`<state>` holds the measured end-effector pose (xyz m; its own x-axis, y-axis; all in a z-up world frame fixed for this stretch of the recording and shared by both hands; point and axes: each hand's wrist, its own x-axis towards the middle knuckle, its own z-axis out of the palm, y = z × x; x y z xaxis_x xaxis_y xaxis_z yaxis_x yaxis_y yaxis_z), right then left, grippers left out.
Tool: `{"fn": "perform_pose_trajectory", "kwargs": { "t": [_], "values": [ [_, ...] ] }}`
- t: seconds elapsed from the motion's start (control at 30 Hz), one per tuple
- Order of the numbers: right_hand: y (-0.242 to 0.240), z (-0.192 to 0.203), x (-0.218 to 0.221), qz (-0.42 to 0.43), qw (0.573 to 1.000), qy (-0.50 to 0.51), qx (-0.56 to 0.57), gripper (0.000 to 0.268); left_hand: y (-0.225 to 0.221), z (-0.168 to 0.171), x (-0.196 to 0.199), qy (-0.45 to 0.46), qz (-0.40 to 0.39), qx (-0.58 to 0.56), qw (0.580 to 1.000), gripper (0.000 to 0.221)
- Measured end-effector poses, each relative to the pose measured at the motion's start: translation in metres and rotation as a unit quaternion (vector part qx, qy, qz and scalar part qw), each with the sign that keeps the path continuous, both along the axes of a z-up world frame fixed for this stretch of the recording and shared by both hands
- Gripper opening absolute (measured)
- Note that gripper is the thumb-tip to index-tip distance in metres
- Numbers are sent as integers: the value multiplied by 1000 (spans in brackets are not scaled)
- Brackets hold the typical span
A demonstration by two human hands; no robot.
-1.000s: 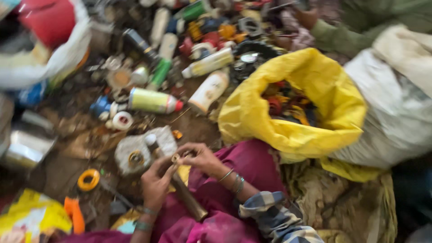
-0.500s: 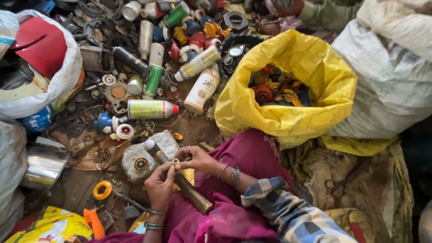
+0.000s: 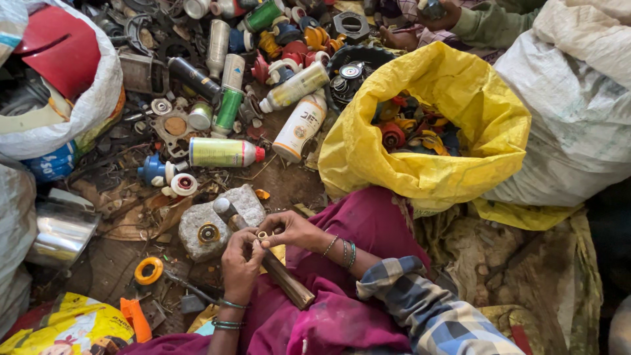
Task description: The person sits on the ground and uses a hammer to strike a small yellow mechanical part placed on a stone. They repeatedly hit the part, then separate its components by hand and place them into a yellow bag.
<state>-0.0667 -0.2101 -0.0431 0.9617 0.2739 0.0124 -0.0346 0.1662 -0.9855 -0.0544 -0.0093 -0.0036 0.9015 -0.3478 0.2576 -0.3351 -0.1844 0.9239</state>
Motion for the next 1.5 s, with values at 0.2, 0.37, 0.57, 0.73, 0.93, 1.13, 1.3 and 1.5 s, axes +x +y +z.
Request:
{"fn": "perform_pose_trajectory", "kwargs": {
  "t": [0.2, 0.37, 0.57, 0.73, 0.93, 1.13, 1.3, 1.5],
  "values": [
    [3, 0, 2, 18, 999, 12, 29, 32, 0, -6, 1, 7, -1, -20, 1000, 8],
    [2, 7, 1, 18, 999, 15, 30, 34, 1, -5, 0, 20, 4, -21, 1000, 11],
    [3, 20, -1, 13, 999, 31, 26, 33, 1, -1, 1, -24, 14, -1, 1000, 12],
    [1, 30, 2, 23, 1000, 5, 4, 35, 2, 0, 1, -33, 22, -1, 999, 12],
    [4, 33, 1, 30, 999, -12, -6, 35, 2, 1, 1, -72, 21, -7, 997, 11],
    [-1, 19, 8, 0, 999, -22, -39, 34, 4, 4, 5, -39, 30, 10, 999, 15],
    [3, 2, 6, -15, 999, 28, 39, 28, 3, 5, 3, -89, 30, 34, 995, 16],
    [3, 8, 5, -35, 999, 26, -8, 31, 0, 2, -3, 57, 9, -103, 993, 6]
  ]
}}
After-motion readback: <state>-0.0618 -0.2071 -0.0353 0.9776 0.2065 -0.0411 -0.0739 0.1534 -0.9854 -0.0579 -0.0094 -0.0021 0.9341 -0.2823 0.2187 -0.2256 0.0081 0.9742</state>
